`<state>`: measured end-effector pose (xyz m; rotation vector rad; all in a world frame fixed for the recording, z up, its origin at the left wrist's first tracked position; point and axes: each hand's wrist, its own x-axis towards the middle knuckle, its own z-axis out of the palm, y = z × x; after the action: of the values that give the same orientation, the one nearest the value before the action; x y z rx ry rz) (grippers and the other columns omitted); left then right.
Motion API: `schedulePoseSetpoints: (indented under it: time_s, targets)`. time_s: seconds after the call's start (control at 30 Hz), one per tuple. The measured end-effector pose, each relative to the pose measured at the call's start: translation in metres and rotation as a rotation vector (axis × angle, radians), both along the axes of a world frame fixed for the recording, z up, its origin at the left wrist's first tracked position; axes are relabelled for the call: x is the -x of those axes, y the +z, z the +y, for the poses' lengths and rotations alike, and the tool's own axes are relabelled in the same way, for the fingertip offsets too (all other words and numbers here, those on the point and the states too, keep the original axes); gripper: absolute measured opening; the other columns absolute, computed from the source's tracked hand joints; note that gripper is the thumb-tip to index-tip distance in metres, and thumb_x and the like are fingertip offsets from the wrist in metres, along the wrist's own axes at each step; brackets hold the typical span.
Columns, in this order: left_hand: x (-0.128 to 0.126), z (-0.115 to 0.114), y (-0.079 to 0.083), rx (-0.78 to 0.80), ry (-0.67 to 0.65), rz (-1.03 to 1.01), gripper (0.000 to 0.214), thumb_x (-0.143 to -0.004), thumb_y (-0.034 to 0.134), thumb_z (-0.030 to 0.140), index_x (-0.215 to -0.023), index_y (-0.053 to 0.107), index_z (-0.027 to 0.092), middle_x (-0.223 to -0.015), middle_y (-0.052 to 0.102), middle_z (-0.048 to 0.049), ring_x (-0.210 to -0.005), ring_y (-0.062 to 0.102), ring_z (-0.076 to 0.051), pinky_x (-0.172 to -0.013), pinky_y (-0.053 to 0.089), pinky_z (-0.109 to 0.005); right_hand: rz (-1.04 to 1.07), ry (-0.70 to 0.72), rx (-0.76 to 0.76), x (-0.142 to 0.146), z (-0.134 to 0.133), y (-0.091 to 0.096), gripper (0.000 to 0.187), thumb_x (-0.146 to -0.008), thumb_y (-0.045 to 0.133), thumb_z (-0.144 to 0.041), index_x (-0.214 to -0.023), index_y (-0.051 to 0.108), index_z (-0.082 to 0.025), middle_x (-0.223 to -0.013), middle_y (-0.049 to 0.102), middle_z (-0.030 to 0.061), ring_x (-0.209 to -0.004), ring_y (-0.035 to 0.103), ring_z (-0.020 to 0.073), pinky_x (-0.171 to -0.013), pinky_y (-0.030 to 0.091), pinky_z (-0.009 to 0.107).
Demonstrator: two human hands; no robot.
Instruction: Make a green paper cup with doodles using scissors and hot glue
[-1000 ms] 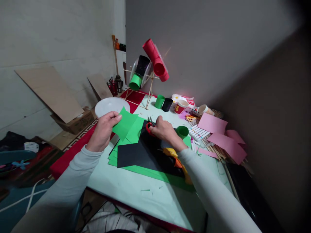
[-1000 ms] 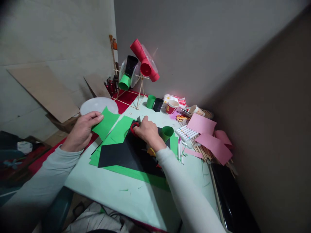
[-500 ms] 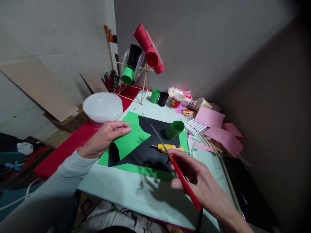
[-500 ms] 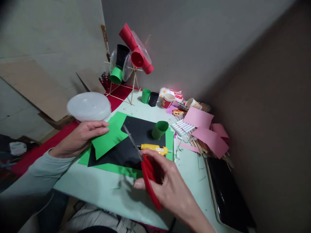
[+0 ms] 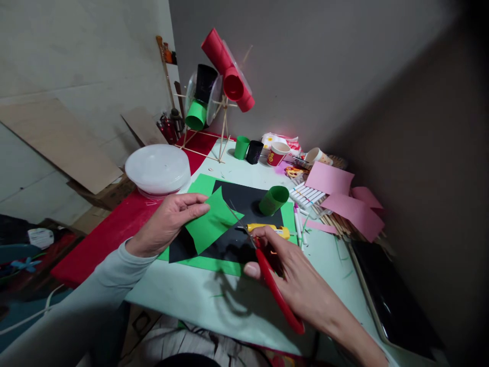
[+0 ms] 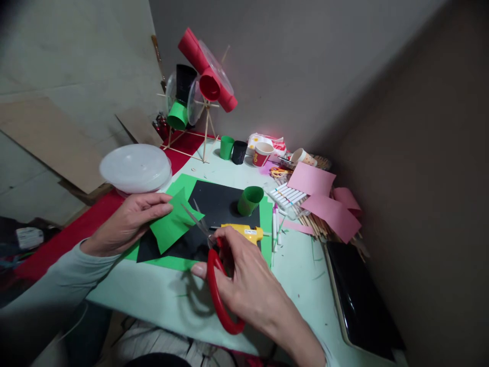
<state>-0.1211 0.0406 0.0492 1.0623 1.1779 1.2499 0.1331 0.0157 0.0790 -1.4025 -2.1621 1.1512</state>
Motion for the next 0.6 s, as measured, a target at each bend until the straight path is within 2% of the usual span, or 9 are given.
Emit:
schedulePoseSetpoints:
  time_s: [0.23, 0.43, 0.6]
  targets:
    - [0.0012, -0.0003, -0.0060, -0.022, -0.061, 0.086, 0.025, -0.077, 0.081, 0.042, -0.088, 0.080, 0.020, -0.082, 0.071, -0.0030, -0.076, 0.060, -0.018, -0.067, 0.047, -0.028, 0.045, 0.003, -0.021, 0.0056, 0.0051, 0.0014, 0.027, -0.093, 0.062, -0.048, -0.092, 0.048, -0.025, -0.078, 0.052, -0.0045, -0.070, 0.045, 0.0172, -0.066, 0.036, 0.030]
    - [-0.0020, -0.0020, -0.0015, -0.008, -0.021, 0.067, 0.026, -0.075, 0.083, 0.041, -0.086, 0.077, 0.019, -0.084, 0.071, -0.0037, -0.084, 0.062, -0.021, -0.072, 0.050, -0.030, 0.034, 0.000, -0.025, 0.0044, 0.0034, -0.0023, 0.029, -0.094, 0.061, -0.049, -0.090, 0.046, -0.025, -0.081, 0.053, -0.0033, -0.074, 0.047, 0.0182, -0.067, 0.036, 0.031]
    - [-0.0011, -0.0022, -0.0036, -0.009, -0.073, 0.093, 0.025, -0.079, 0.080, 0.042, -0.087, 0.076, 0.019, -0.086, 0.071, -0.0039, -0.082, 0.063, -0.021, -0.071, 0.050, -0.030, 0.033, -0.022, -0.040, 0.0045, 0.0021, -0.0035, 0.029, -0.094, 0.060, -0.051, -0.090, 0.048, -0.025, -0.080, 0.055, -0.0027, -0.075, 0.050, 0.0191, -0.065, 0.036, 0.031]
